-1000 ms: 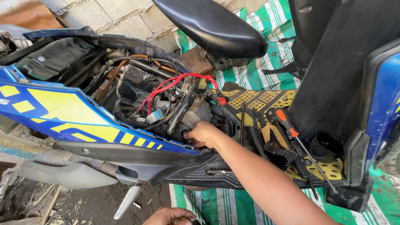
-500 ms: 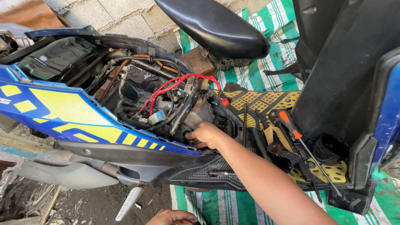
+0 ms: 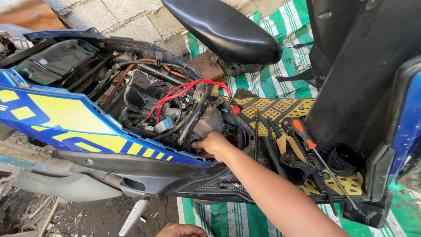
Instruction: Reconnecting a wiring harness and adjusting internal components of a motorcycle using a screwdriver.
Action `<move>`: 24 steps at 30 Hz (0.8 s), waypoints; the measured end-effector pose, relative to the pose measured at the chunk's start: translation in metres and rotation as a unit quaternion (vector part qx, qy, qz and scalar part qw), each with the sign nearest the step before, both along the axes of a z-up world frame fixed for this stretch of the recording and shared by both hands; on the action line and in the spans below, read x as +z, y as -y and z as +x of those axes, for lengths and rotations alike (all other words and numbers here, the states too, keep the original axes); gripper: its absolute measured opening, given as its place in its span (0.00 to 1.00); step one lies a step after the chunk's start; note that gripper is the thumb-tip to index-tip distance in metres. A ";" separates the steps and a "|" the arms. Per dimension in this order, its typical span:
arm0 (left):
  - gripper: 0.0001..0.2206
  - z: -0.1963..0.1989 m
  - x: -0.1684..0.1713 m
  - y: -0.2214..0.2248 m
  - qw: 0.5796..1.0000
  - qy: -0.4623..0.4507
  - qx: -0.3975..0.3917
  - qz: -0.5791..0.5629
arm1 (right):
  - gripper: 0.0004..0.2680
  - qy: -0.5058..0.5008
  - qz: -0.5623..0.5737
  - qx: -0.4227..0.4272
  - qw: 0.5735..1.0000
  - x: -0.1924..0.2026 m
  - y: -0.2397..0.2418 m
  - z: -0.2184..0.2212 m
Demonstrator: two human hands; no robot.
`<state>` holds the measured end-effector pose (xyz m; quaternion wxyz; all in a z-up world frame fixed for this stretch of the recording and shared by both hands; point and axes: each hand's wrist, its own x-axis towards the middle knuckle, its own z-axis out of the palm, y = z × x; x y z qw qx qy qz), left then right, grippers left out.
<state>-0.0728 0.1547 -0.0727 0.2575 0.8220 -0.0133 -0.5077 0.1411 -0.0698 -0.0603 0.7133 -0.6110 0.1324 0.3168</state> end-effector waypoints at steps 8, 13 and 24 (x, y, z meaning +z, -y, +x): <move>0.23 0.001 0.005 0.003 1.000 0.002 -0.004 0.020 | 0.13 -0.014 0.013 -0.009 1.000 0.000 0.012 -0.010; 0.24 0.009 -0.006 -0.001 1.000 0.001 -0.025 0.017 | 0.22 0.143 -0.068 0.011 0.987 -0.014 0.010 -0.011; 0.27 0.007 -0.034 -0.015 0.998 -0.006 -0.061 0.013 | 0.11 0.185 -0.252 0.139 0.940 0.036 0.021 -0.038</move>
